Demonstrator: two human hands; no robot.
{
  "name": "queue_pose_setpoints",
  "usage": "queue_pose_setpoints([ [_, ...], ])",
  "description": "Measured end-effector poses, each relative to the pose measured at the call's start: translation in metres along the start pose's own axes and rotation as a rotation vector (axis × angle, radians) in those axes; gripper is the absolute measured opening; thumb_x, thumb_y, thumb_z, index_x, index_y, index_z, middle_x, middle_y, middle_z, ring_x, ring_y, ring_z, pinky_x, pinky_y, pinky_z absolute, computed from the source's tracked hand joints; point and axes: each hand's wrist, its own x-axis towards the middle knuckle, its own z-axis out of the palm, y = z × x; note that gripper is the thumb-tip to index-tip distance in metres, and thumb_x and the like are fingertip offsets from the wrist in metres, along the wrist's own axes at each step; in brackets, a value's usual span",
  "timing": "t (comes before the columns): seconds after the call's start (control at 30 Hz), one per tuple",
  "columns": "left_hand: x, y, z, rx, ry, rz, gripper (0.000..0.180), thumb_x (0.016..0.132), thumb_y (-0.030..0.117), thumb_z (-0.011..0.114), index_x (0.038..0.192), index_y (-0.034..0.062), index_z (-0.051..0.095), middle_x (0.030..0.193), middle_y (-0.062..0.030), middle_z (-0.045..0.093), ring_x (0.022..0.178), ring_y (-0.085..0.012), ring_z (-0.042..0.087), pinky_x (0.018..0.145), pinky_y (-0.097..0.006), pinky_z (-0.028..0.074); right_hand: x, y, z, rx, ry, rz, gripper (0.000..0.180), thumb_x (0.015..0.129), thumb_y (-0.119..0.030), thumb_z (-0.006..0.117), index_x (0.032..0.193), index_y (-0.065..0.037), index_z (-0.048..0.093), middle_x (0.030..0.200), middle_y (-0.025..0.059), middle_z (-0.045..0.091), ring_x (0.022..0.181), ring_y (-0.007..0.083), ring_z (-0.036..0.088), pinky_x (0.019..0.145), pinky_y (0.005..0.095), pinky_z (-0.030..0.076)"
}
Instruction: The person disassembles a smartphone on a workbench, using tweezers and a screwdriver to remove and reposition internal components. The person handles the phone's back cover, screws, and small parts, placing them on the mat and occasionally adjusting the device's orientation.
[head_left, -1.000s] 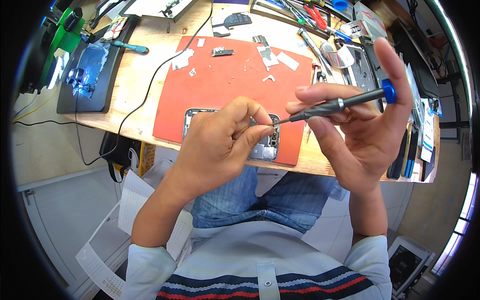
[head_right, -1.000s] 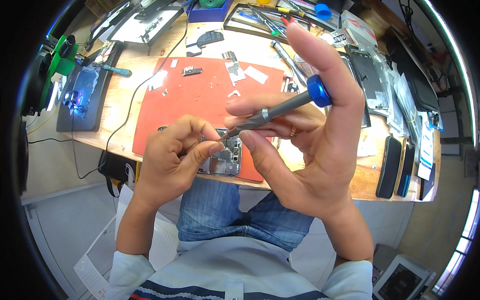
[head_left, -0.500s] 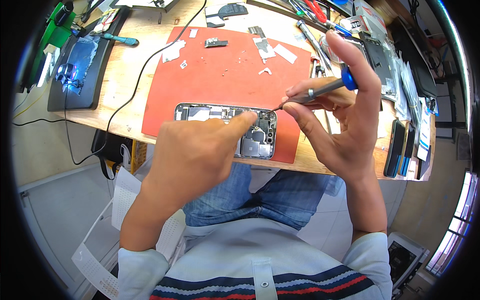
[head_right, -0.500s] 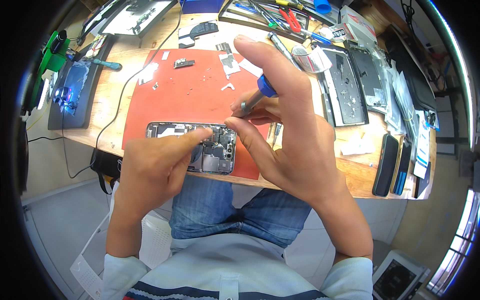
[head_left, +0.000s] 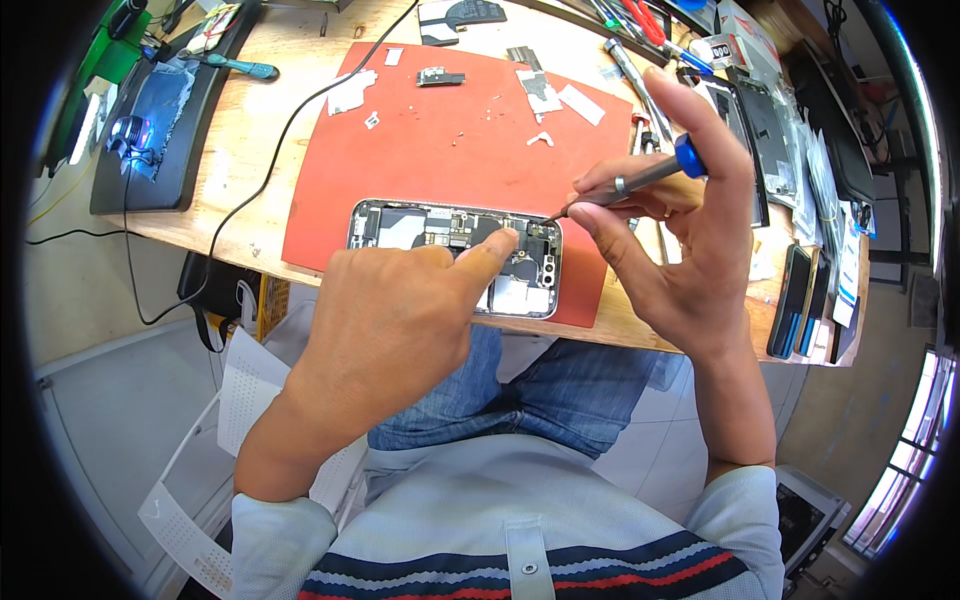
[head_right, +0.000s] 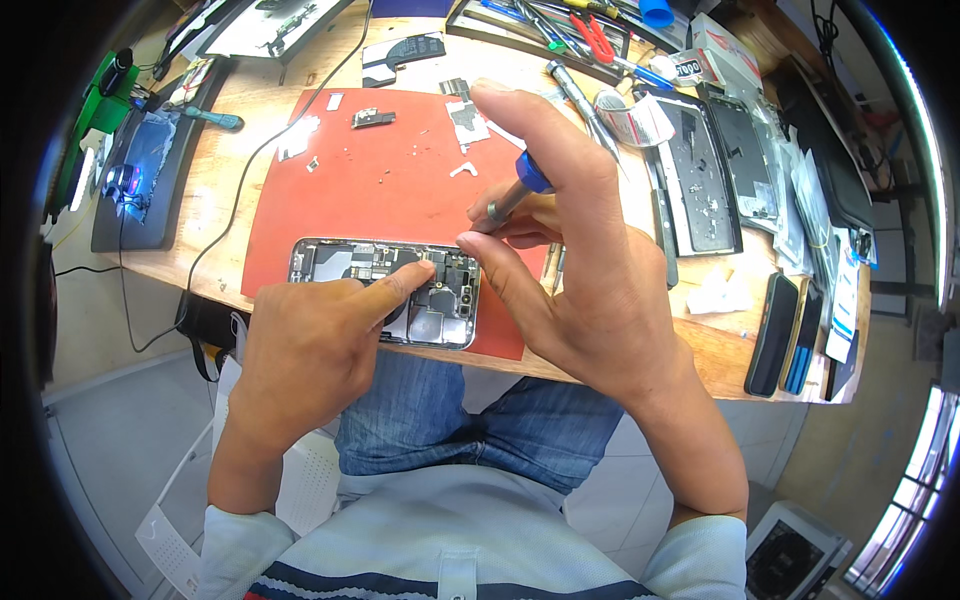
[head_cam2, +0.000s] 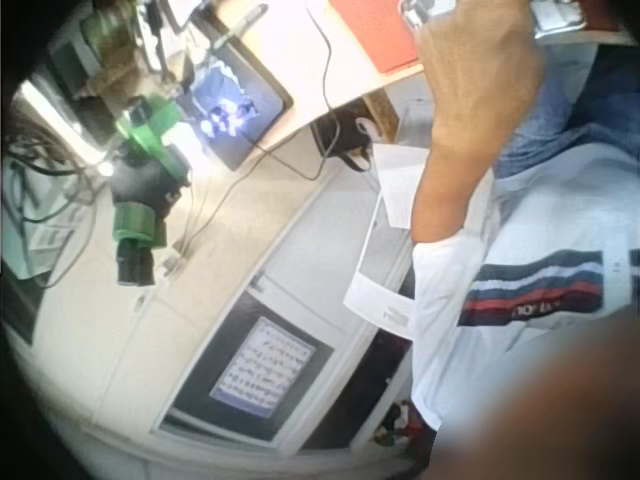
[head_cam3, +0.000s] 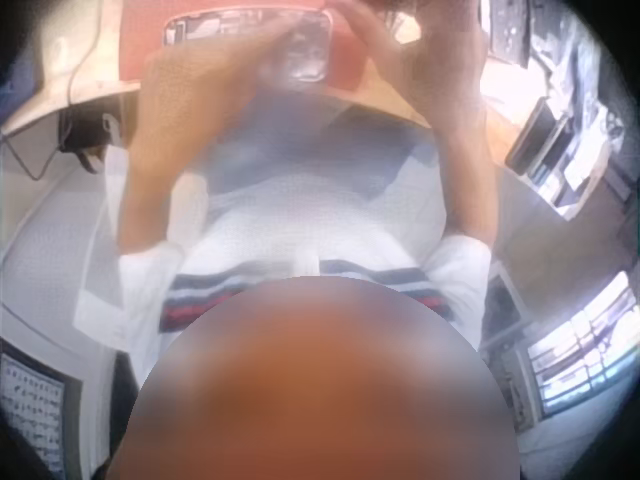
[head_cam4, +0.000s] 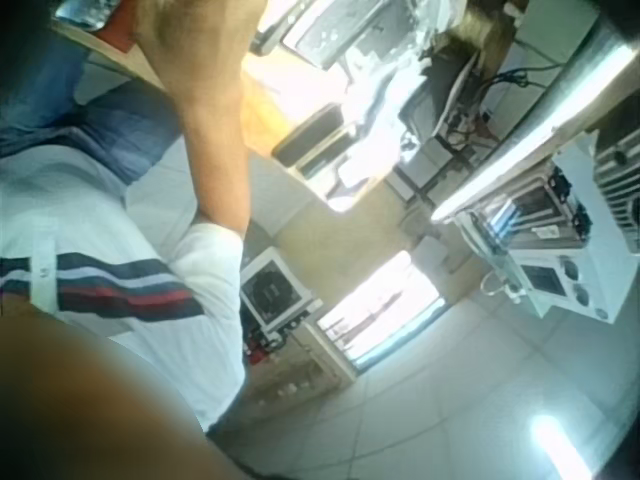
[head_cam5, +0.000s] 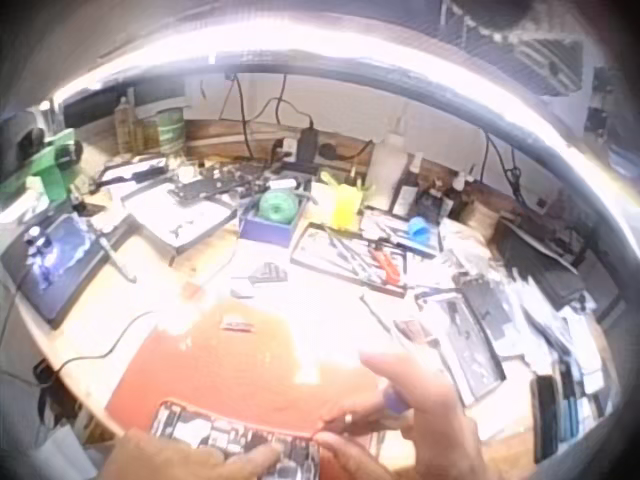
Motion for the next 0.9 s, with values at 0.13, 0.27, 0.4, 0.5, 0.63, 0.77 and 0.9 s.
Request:
queue_pose_setpoints([
  [0.13,0.001,0.001,-0.002,-0.018,-0.01,-0.012,0.055,0.084,0.001,0.07,0.136,0.0194,0.072,0.072,-0.0052,0.066,0.065,-0.0263,0.068,0.058,-0.043,0.05,0.005,-0.002,-0.001,0.004,-0.037,0.008,0.089,0.088,0.013,0.077,0.16,0.0,0.027,0.143,0.0195,0.057,0.1,0.0221,0.075,0.086,0.0333,0.067],
  [0.27,0.0,0.001,-0.003,0.002,-0.035,-0.02,0.056,0.084,0.0,0.069,0.137,0.0196,0.071,0.073,-0.0054,0.066,0.065,-0.0268,0.067,0.059,-0.043,0.05,0.016,-0.005,-0.009,-0.005,-0.161,-0.107,0.082,0.088,0.015,0.075,0.157,0.001,0.033,0.154,0.0199,0.052,0.107,0.0245,0.075,0.089,0.0352,0.067],
  [0.4,0.001,0.004,-0.004,0.026,-0.057,-0.047,0.055,0.085,0.002,0.067,0.137,0.0202,0.072,0.072,-0.0055,0.065,0.065,-0.0277,0.067,0.059,-0.043,0.05,0.027,-0.014,-0.014,0.022,-0.308,-0.051,0.072,0.086,0.013,0.076,0.15,0.003,0.046,0.156,0.0168,0.056,0.111,0.0234,0.075,0.09,0.035,0.066],
  [0.5,0.001,0.004,-0.005,0.058,-0.046,-0.033,0.053,0.085,0.005,0.067,0.136,0.0204,0.072,0.07,-0.005,0.064,0.062,-0.0266,0.067,0.056,-0.043,0.05,0.033,-0.022,-0.011,-0.079,-0.293,0.015,0.064,0.086,0.006,0.08,0.145,0.001,0.055,0.152,0.0126,0.062,0.111,0.0216,0.075,0.089,0.0334,0.064],
  [0.63,-0.003,-0.001,0.001,0.067,-0.011,-0.008,0.054,0.084,0.008,0.068,0.137,0.0214,0.072,0.067,-0.0049,0.064,0.058,-0.0247,0.066,0.051,-0.042,0.048,0.038,-0.02,-0.01,-0.157,-0.214,-0.08,0.061,0.088,-0.004,0.082,0.145,-0.001,0.059,0.149,0.012,0.065,0.107,0.0218,0.076,0.087,0.0329,0.061],
  [0.77,-0.012,-0.003,0.008,0.034,-0.004,-0.044,0.056,0.082,0.005,0.066,0.135,0.022,0.072,0.068,-0.0075,0.064,0.064,-0.0279,0.068,0.056,-0.044,0.05,0.03,-0.009,-0.006,0.03,-0.203,0.017,0.066,0.086,-0.007,0.083,0.148,-0.012,0.061,0.116,0.0087,0.074,0.092,0.0223,0.074,0.09,0.0361,0.056],
  [0.9,0.005,0.005,0.008,-0.25,0.097,-0.042,0.052,0.084,-0.005,0.059,0.13,0.0139,0.076,0.084,-0.0221,0.071,0.076,-0.0427,0.069,0.068,-0.052,0.051,0.024,0.003,0.007,-0.199,-0.091,-0.114,0.069,0.08,-0.025,0.085,0.144,-0.014,0.061,0.085,0.009,0.072,0.085,0.0365,0.071,0.09,0.0547,0.049],
])
